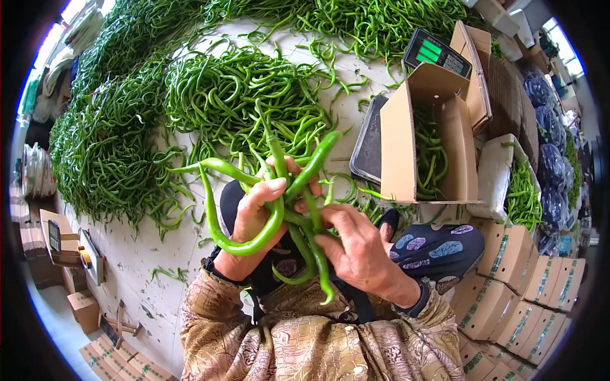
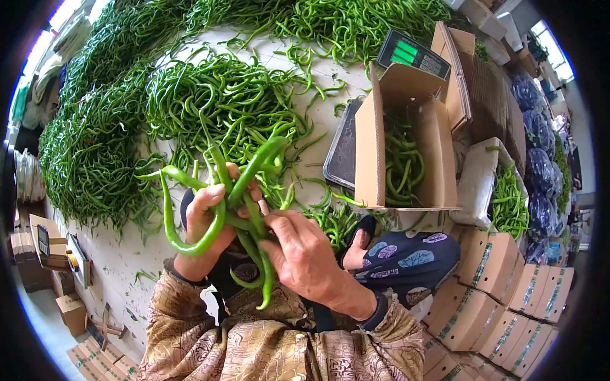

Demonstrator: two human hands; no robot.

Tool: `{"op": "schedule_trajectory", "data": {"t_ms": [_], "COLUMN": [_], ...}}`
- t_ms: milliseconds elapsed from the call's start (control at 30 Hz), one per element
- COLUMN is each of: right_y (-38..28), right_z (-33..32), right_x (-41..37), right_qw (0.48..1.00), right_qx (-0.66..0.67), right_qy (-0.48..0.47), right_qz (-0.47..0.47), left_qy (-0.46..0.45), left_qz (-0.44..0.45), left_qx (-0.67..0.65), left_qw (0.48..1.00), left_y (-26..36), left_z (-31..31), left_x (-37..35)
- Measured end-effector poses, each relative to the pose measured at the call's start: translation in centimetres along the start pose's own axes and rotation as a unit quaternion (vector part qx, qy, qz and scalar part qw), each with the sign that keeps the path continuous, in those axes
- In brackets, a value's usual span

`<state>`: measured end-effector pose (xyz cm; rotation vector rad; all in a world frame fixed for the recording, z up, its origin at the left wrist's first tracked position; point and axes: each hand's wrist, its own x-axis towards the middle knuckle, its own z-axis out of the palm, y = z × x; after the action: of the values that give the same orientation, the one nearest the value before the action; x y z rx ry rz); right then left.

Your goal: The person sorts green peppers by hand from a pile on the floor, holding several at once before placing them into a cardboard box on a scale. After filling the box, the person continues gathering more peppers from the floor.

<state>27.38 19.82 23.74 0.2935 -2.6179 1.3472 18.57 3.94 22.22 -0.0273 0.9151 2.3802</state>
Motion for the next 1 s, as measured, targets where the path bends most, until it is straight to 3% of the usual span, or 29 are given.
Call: {"op": "schedule_trajectory", "data": {"t_ms": [33, 200, 300, 333, 467, 600, 667, 700, 733, 800, 867, 900, 1000], "right_y": [-0.3, 0.6, 1.3, 1.3, 2.2, 3.3, 4.4, 5.5, 6.8, 8.1, 4.8, 3.3, 1.4], "right_z": [0.3, -0.6, -4.0, -5.3, -8.4, -11.9, -14.6, -15.7, -17.0, -16.4, -14.1, -12.4, -7.3], "right_x": [0.2, -0.2, -0.8, -0.9, -1.8, -1.0, 0.0, 0.8, 1.0, 0.9, 0.6, 0.3, -0.4], "right_qw": [1.0, 0.977, 0.905, 0.847, 0.795, 0.824, 0.876, 0.909, 0.949, 0.944, 0.969, 0.974, 0.993], "right_qx": [0.007, 0.139, 0.316, 0.414, 0.517, 0.494, 0.404, 0.313, 0.134, -0.074, -0.036, 0.067, 0.079], "right_qy": [0.011, 0.021, -0.016, -0.011, 0.024, 0.088, 0.156, 0.199, 0.218, 0.297, 0.207, 0.135, 0.001], "right_qz": [-0.007, 0.161, 0.283, 0.334, 0.316, 0.264, 0.212, 0.189, 0.182, 0.12, 0.13, 0.17, 0.092], "left_qy": [0.004, 0.025, 0.035, 0.019, -0.008, -0.019, -0.018, -0.015, -0.014, -0.022, -0.012, -0.017, 0.031], "left_qz": [-0.005, 0.005, 0.01, 0.008, -0.003, -0.012, -0.017, -0.019, -0.023, -0.026, -0.028, -0.026, -0.03], "left_qx": [-0.005, -0.014, -0.004, -0.02, -0.054, -0.048, -0.051, -0.06, -0.07, -0.079, -0.086, -0.091, -0.06], "left_qw": [1.0, 1.0, 0.999, 1.0, 0.999, 0.999, 0.998, 0.998, 0.997, 0.996, 0.996, 0.995, 0.997], "left_y": [-0.1, -0.1, 0.2, 0.0, -0.1, -0.4, -0.3, -0.3, -0.3, -0.3, -0.4, -0.6, -0.7], "left_z": [-0.3, 0.2, 0.8, -0.1, -0.6, -0.3, 0.0, 0.2, 0.2, 0.1, 0.3, 0.2, 1.4], "left_x": [0.0, 0.0, -0.2, -0.2, 0.0, 0.1, 0.0, 0.0, 0.0, 0.1, -0.1, -0.2, -0.7]}}
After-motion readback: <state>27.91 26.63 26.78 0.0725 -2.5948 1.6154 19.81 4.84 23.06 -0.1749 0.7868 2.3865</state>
